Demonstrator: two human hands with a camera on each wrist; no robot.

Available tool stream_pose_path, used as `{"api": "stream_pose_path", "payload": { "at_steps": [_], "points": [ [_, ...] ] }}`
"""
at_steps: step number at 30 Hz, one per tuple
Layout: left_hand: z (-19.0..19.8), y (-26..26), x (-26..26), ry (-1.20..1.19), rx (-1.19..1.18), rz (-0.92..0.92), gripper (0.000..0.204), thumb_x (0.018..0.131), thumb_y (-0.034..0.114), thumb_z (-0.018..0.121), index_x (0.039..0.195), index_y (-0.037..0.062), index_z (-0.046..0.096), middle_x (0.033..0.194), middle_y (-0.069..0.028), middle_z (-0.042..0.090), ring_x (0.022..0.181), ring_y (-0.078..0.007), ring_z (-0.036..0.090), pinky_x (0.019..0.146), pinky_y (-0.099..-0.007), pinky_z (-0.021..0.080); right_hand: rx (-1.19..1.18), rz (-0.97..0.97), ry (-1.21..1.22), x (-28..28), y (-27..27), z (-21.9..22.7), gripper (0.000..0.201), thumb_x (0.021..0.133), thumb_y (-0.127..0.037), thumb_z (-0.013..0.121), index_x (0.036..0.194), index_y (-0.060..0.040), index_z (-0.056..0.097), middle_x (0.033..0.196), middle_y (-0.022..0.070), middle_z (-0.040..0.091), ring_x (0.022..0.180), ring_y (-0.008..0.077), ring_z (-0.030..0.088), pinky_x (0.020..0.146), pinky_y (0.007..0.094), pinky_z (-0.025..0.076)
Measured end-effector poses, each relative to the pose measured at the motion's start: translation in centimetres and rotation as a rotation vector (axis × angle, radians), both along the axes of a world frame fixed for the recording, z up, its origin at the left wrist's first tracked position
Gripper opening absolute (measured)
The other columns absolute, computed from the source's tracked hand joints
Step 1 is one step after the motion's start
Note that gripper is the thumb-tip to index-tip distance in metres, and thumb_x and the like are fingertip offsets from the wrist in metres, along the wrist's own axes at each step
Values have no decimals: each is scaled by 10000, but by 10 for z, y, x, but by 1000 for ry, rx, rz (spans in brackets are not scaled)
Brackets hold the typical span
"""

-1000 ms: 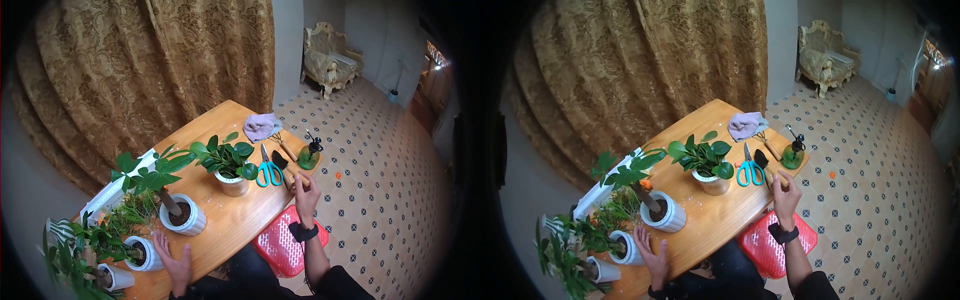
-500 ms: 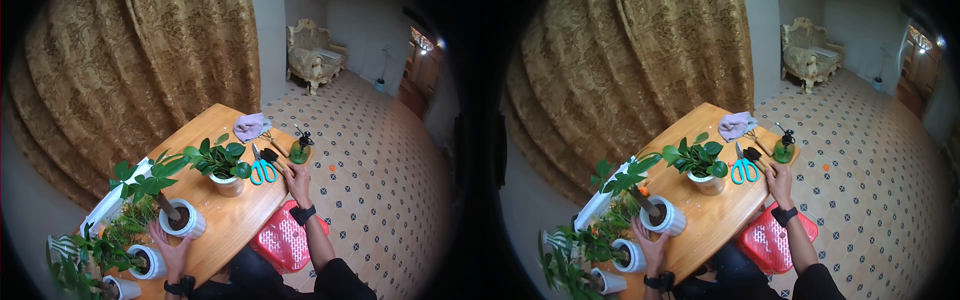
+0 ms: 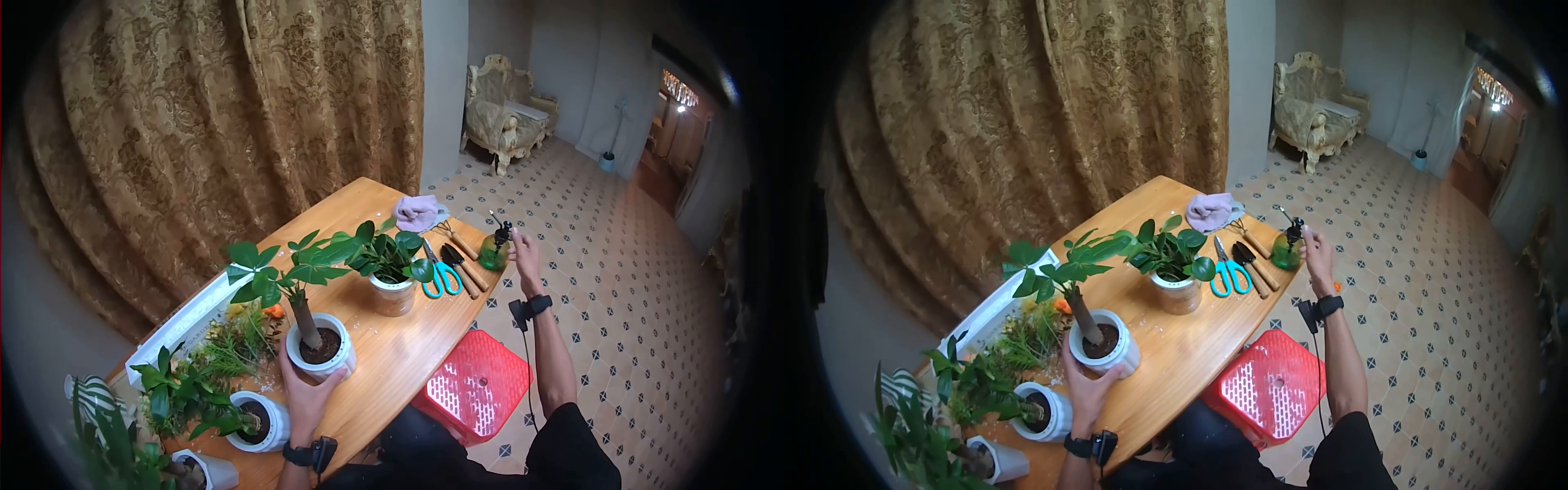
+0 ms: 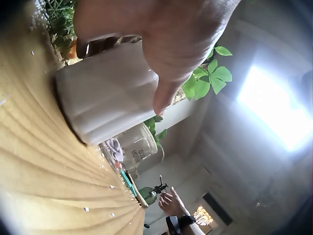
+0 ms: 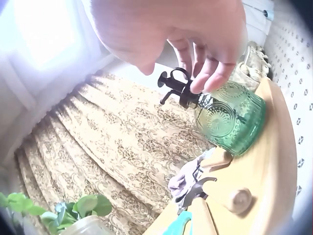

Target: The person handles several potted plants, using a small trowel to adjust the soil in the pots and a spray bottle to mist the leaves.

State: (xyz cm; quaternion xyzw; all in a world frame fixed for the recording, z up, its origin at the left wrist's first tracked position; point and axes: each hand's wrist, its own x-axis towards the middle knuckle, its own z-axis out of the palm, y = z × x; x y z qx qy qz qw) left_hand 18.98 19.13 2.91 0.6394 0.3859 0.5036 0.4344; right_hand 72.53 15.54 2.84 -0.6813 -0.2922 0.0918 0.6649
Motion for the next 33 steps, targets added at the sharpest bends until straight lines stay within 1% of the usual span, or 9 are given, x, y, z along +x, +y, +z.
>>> {"api": "stream_pose_path", "payload": {
  "at_steps": [4, 13, 16, 21, 23, 27, 30, 32, 33],
  "points": [
    [-1, -5, 3, -53, -8, -25, 1142, 714, 104, 923, 1597, 4, 206, 1525, -156, 418, 1402, -261, 448, 1202, -409, 343, 32, 41, 129, -4, 8, 20, 458, 1003, -531, 637, 1050, -77, 673, 919, -26, 635, 628, 33, 506, 528, 177, 419],
    [-2, -11, -5, 69, -33, 16, 1128, 738, 174, 919, 1577, -47, 199, 1552, -234, 391, 1452, -326, 391, 1222, -408, 294, 7, 74, 252, -16, 14, 37, 417, 969, -502, 701, 983, -94, 613, 831, -9, 602, 594, 69, 577, 527, 222, 500],
    [5, -16, -6, 32, -63, -21, 1035, 761, 181, 907, 1545, -28, 264, 1504, -214, 446, 1415, -307, 433, 1197, -413, 328, 39, 70, 260, -10, 22, 33, 418, 934, -464, 755, 963, -84, 584, 788, 31, 637, 630, 119, 659, 547, 251, 557],
    [3, -13, -7, 22, -44, -17, 1015, 777, 206, 904, 1540, -25, 275, 1491, -218, 463, 1395, -312, 458, 1178, -419, 356, -113, 33, 166, -2, 33, 51, 395, 933, -441, 765, 901, -97, 572, 752, 25, 628, 616, 107, 631, 545, 254, 546],
    [-12, -7, -7, -34, -42, -46, 1016, 784, 236, 902, 1539, -26, 274, 1494, -227, 464, 1394, -319, 462, 1172, -425, 367, 8, 91, -25, -5, 40, 67, 378, 941, -411, 766, 867, -94, 574, 734, 5, 603, 613, 81, 591, 538, 250, 533],
    [-7, -10, -6, 10, -15, -16, 905, 807, 202, 886, 1480, -36, 330, 1443, -183, 500, 1345, -256, 487, 1149, -391, 385, -165, 348, -374, -41, 44, 149, 384, 943, -397, 766, 858, -57, 610, 738, -2, 603, 617, 83, 578, 509, 245, 503],
    [-2, -12, -6, 2, -52, -40, 903, 810, 202, 882, 1483, -36, 329, 1439, -183, 506, 1333, -256, 498, 1145, -392, 391, -243, 460, -439, -103, 49, 198, 400, 939, -390, 771, 842, -30, 624, 728, 22, 620, 629, 80, 588, 507, 251, 478],
    [-1, -11, -7, 14, -34, -37, 902, 812, 203, 881, 1484, -36, 329, 1437, -183, 508, 1330, -256, 502, 1144, -392, 392, -397, 566, -693, -138, 57, 215, 390, 947, -370, 759, 827, -35, 600, 700, 6, 583, 622, 68, 555, 517, 270, 458],
    [-3, -11, -7, 5, -32, -37, 897, 815, 201, 878, 1484, -37, 329, 1437, -183, 509, 1330, -254, 503, 1146, -392, 392, -347, 532, -1012, -135, 71, 208, 397, 910, -360, 786, 815, -14, 615, 688, 67, 620, 599, 159, 597, 558, 338, 477]
  ]
}}
